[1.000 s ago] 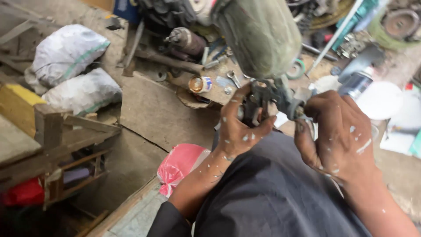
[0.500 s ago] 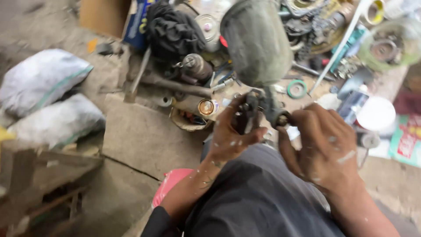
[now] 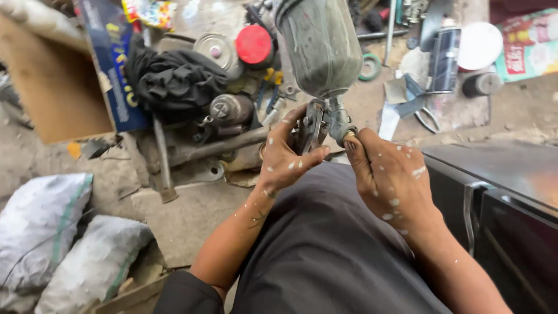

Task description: The person cleans a small metal nozzle with sandpaper, then assembles it into a paint sprayer. They use a wrench to tighten the nozzle and attach a cap to the front of the sprayer.

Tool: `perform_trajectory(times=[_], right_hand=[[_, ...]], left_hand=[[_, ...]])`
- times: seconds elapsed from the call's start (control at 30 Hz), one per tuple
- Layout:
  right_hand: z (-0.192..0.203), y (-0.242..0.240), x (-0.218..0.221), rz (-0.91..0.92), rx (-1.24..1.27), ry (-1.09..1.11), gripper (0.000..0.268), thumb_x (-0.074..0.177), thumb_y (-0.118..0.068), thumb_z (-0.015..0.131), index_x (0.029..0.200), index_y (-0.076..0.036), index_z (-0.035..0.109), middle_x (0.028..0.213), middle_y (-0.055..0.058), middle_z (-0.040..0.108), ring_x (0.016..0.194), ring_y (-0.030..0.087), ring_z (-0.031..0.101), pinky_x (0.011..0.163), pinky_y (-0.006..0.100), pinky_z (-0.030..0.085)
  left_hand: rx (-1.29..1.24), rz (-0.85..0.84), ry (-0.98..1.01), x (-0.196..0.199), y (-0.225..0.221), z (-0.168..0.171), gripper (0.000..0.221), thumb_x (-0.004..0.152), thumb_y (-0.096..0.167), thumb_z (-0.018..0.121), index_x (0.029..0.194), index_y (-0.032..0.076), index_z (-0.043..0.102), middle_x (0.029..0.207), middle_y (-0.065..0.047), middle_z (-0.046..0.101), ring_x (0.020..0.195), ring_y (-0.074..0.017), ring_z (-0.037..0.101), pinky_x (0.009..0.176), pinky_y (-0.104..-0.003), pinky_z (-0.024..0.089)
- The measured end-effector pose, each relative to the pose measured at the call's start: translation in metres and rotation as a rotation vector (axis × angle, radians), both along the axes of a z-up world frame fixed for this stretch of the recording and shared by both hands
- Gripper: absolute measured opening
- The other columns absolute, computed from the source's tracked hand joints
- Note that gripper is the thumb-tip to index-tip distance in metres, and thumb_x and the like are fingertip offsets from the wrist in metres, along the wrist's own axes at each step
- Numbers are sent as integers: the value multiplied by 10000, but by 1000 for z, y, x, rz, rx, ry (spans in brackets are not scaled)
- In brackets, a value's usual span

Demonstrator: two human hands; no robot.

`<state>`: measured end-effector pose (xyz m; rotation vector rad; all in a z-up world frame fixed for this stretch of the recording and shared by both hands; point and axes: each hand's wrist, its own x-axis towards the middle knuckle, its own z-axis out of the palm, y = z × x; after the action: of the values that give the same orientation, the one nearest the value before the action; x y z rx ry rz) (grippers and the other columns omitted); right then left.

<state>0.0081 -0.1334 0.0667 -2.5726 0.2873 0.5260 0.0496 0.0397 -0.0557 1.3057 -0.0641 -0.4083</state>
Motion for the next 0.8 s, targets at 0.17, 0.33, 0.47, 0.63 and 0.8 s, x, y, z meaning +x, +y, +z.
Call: perform_trajectory(times=[0.17, 0.33, 0.47, 0.63, 0.8], right_hand=[[-25, -17, -15, -112, 44, -329, 334, 979, -330, 736, 1168, -88, 607, 890, 126, 638, 836, 353, 711, 695, 498, 562], [-39, -49, -15, -174, 115, -328, 281, 942, -190, 758, 1177, -63, 672, 938, 139, 674, 902, 352, 729, 747, 502, 585], [-56, -61, -11, -224, 151, -257, 177, 931, -11, 729, 1099, 42, 715, 975, 150, 712, 789, 256, 662, 705, 369, 520], [-57, -39, 9, 143, 185, -453, 315, 863, -110, 798, 1126, 5, 670, 971, 142, 706, 811, 297, 668, 722, 403, 535], [-115, -84, 11, -167, 222, -301, 217, 1022, -60, 519, 907, 28, 680, 802, 197, 657, 664, 347, 570, 622, 460, 446]], left_hand=[[-150, -102, 265, 3, -23, -42, 834, 684, -27, 892, 1428, -36, 514, 874, -175, 636, 593, -225, 636, 390, -315, 562], [-92, -112, 326, 6, -22, -38, 842, 654, 23, 918, 1414, -7, 555, 961, -152, 654, 744, -210, 661, 463, -320, 580], [262, -181, 263, 7, -2, -27, 863, 610, 106, 814, 1425, 7, 547, 1218, -163, 686, 1067, -227, 640, 972, -322, 513], [359, -232, 140, 12, 7, -20, 823, 650, 148, 797, 1410, -36, 541, 1252, -166, 680, 1119, -239, 650, 1007, -327, 513], [292, -84, 207, 12, 18, -9, 784, 658, 26, 742, 1405, -59, 522, 1235, -187, 674, 1079, -235, 628, 979, -322, 501]])
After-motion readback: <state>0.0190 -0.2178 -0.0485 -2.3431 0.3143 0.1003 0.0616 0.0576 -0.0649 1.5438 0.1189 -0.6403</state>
